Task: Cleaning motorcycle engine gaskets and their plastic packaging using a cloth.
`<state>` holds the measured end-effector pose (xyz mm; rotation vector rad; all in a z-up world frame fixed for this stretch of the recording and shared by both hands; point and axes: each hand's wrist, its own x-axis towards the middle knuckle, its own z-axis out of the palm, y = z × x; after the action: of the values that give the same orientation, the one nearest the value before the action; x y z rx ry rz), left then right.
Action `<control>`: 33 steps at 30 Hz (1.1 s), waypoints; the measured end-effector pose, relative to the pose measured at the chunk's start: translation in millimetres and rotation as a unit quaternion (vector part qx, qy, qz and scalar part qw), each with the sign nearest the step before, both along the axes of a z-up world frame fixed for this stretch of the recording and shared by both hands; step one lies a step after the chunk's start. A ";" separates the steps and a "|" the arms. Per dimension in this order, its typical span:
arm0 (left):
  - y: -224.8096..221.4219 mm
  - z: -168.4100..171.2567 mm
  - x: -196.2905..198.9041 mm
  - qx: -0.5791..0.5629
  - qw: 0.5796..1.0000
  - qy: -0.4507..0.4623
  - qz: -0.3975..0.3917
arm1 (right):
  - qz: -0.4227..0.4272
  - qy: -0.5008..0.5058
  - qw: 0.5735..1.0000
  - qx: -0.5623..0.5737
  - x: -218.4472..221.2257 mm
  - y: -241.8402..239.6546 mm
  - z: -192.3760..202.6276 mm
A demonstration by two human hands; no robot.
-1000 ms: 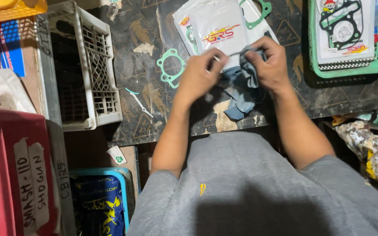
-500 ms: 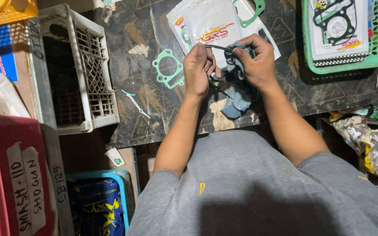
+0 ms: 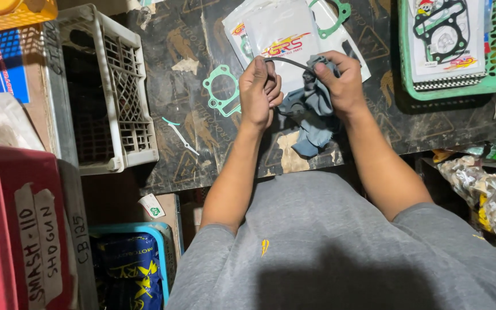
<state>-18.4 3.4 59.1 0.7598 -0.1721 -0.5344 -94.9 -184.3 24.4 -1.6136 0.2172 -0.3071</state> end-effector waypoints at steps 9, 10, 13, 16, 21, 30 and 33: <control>14.8 -13.1 3.0 -0.017 0.998 0.058 0.028 | 0.092 0.047 0.989 0.110 -3.5 -1.0 0.2; 16.7 -14.2 2.6 -0.016 0.998 0.058 0.028 | 0.092 0.047 0.989 0.110 -3.7 0.4 -0.8; 23.5 -15.1 3.6 0.120 0.992 -0.028 0.041 | 0.043 0.046 0.997 0.044 -5.5 3.0 -2.9; 29.7 -0.9 5.9 0.348 0.918 -0.176 0.076 | 0.031 0.044 0.999 0.003 -7.0 3.7 2.0; 34.8 38.1 -4.6 0.445 0.814 -0.374 -0.008 | 0.035 0.019 0.994 -0.101 -6.7 26.9 25.9; 43.5 23.8 -3.0 0.420 0.813 -0.403 0.008 | -0.011 0.008 0.998 -0.066 -11.7 57.0 32.4; 45.0 7.8 -3.1 0.454 0.789 -0.413 0.029 | -0.130 -0.045 0.988 -0.072 -10.3 58.6 10.7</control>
<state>-21.5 48.4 66.9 1.9310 -0.7367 -0.1543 -105.2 -125.7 35.1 -1.7104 0.3438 -0.6059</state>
